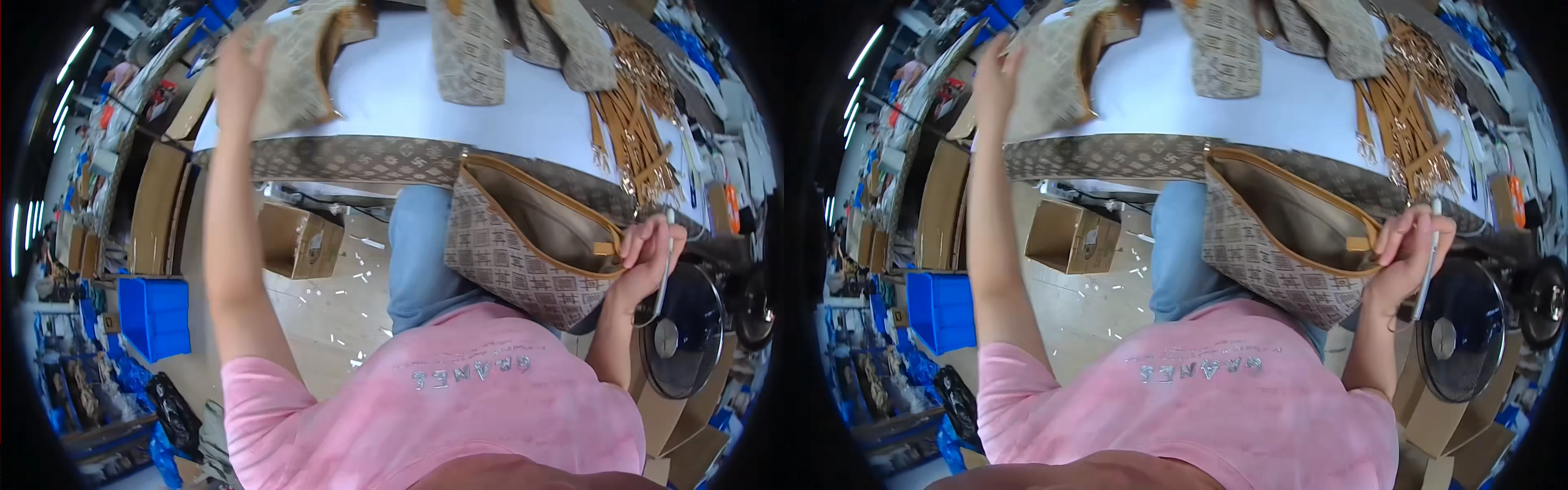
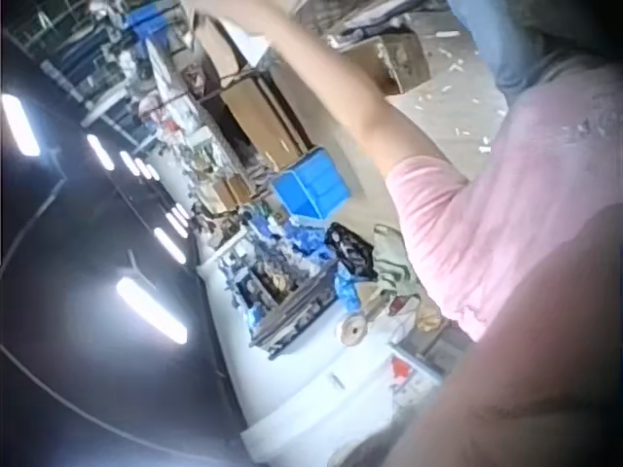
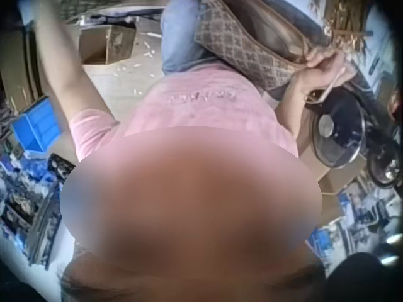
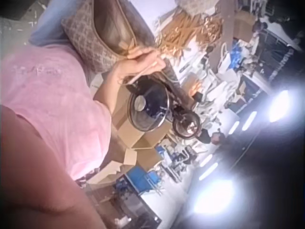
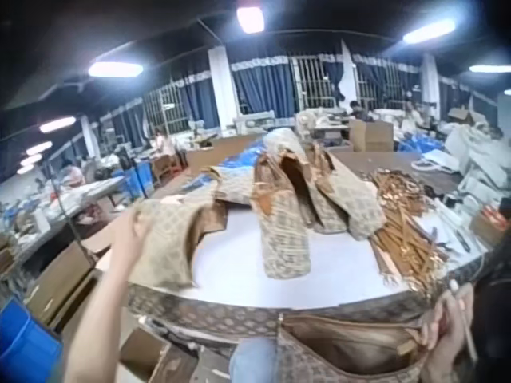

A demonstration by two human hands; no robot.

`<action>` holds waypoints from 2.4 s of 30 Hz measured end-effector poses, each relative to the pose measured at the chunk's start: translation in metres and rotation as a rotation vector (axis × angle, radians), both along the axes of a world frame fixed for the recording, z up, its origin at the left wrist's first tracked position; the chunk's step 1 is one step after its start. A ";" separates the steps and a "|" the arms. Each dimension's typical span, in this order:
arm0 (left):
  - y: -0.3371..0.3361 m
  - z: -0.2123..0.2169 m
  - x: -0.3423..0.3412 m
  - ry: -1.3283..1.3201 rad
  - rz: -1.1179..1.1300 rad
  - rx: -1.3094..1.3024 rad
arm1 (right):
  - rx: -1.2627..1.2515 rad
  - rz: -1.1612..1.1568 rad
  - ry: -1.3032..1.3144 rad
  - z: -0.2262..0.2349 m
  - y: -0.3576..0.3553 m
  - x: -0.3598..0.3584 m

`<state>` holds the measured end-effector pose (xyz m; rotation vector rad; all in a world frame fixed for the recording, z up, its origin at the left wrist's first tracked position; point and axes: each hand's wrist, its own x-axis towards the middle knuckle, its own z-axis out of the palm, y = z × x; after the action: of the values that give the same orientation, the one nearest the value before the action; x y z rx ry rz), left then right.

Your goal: Inspecting handbags and using a stylus to check or adjust the hardware and edges on a production line.

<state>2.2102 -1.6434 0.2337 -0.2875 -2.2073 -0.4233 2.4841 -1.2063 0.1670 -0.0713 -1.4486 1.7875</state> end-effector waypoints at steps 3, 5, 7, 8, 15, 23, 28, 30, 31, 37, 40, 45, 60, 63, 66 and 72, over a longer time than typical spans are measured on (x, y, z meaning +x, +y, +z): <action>0.127 -0.074 0.107 -0.487 -0.247 0.261 | -0.021 0.039 0.011 -0.001 -0.001 0.009; 0.182 -0.107 0.157 -0.519 -0.222 0.124 | -0.016 0.066 0.027 -0.002 -0.001 0.014; 0.200 -0.121 0.181 -0.435 -0.200 0.070 | 0.010 0.138 0.058 -0.002 -0.001 0.020; 0.202 -0.120 0.189 -0.564 -0.242 0.192 | 0.008 0.164 0.043 -0.001 -0.002 0.023; 0.167 -0.046 0.215 -0.620 -0.336 0.426 | 0.064 0.525 0.185 0.015 -0.001 0.031; 0.155 -0.079 0.198 -0.790 -0.449 0.806 | 0.195 1.083 0.105 0.021 -0.018 -0.073; 0.164 -0.111 0.187 -0.561 -0.474 0.824 | -0.164 1.465 -0.083 0.000 -0.062 -0.133; 0.165 -0.116 0.181 -0.520 -0.485 0.858 | -0.282 1.409 -0.146 -0.007 -0.069 -0.146; 0.165 -0.118 0.179 -0.498 -0.494 0.855 | -0.340 1.380 -0.176 -0.010 -0.071 -0.152; 0.175 -0.129 0.173 -0.361 -0.335 0.706 | -0.311 1.420 -0.288 -0.020 -0.070 -0.158; 0.179 -0.136 0.174 -0.373 -0.306 0.832 | -0.199 1.323 -0.389 -0.020 -0.070 -0.160; 0.175 -0.140 0.174 -0.333 -0.456 0.851 | -0.169 1.419 -0.446 -0.015 -0.072 -0.173; 0.176 -0.131 0.179 -0.494 -0.367 0.973 | -0.129 1.367 -0.433 -0.014 -0.081 -0.167; 0.179 -0.135 0.181 -0.326 -0.433 0.930 | 0.005 1.273 -0.448 -0.018 -0.083 -0.164; 0.178 -0.134 0.186 -0.388 -0.449 0.912 | 0.109 1.245 -0.425 -0.020 -0.084 -0.166; 0.174 -0.127 0.190 -0.509 -0.509 0.932 | 0.306 1.222 -0.427 -0.019 -0.083 -0.165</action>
<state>2.4006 -1.4690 0.1071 -0.2315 -2.1066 -1.8889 2.3186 -1.2897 0.1482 0.7941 -2.3334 2.5213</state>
